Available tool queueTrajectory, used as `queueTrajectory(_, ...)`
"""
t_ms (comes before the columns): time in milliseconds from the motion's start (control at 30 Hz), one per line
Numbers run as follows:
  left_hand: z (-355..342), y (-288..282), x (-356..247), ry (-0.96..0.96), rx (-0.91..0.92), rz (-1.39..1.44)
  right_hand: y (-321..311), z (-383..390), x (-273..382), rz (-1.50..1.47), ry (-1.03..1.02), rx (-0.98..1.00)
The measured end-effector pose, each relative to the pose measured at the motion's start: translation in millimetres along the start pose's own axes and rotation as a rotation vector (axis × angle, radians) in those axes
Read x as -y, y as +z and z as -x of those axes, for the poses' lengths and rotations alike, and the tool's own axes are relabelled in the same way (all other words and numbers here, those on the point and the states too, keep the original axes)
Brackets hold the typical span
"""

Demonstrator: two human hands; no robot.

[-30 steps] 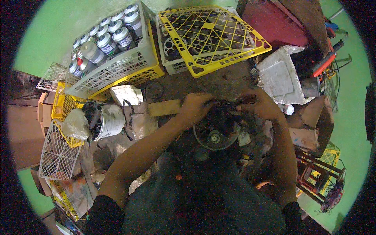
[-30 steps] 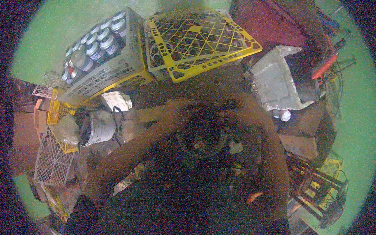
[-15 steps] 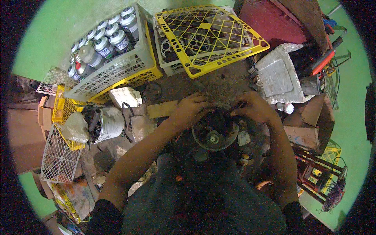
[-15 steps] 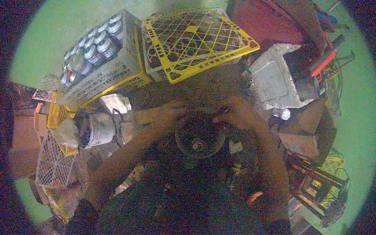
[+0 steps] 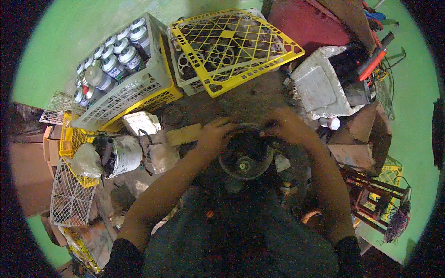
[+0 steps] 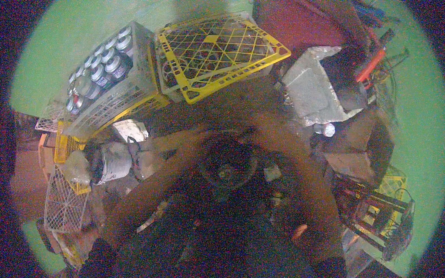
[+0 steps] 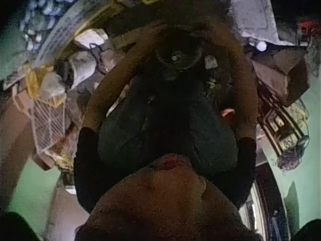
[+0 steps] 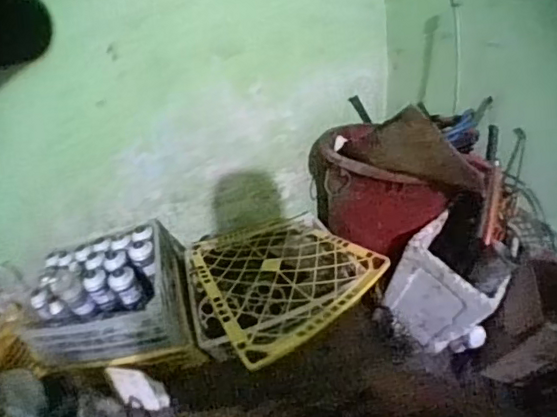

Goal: The person sits on the floor and disassembles a mechanical component, likely a motor or pump, by removing a red cap and separating internal parts. They then handle a small white cylindrical object and a green plastic piece, placing them into a bucket.

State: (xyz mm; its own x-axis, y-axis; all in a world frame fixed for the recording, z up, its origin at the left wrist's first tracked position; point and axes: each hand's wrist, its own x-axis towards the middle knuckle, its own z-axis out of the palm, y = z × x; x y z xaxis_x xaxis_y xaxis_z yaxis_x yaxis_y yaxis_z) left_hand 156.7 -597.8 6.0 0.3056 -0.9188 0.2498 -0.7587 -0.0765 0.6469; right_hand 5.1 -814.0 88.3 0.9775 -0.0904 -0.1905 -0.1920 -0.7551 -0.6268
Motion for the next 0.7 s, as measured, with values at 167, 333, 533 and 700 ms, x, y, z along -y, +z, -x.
queueTrajectory(167, -5, -15, -12, -0.12, 0.096, 0.068, -6, 9, -2, -0.366, 0.296, -0.072)
queueTrajectory(333, 4, -10, -12, -0.186, -0.015, 0.225, 46, 50, -100, -0.41, 0.555, -0.608)
queueTrajectory(533, -20, 5, 1, -0.25, 0.031, 0.283, 80, 77, -184, -0.332, 0.621, -0.653)
queueTrajectory(700, -29, 28, 20, -0.283, 0.072, 0.472, 69, 32, -220, 0.132, 0.484, -0.705)
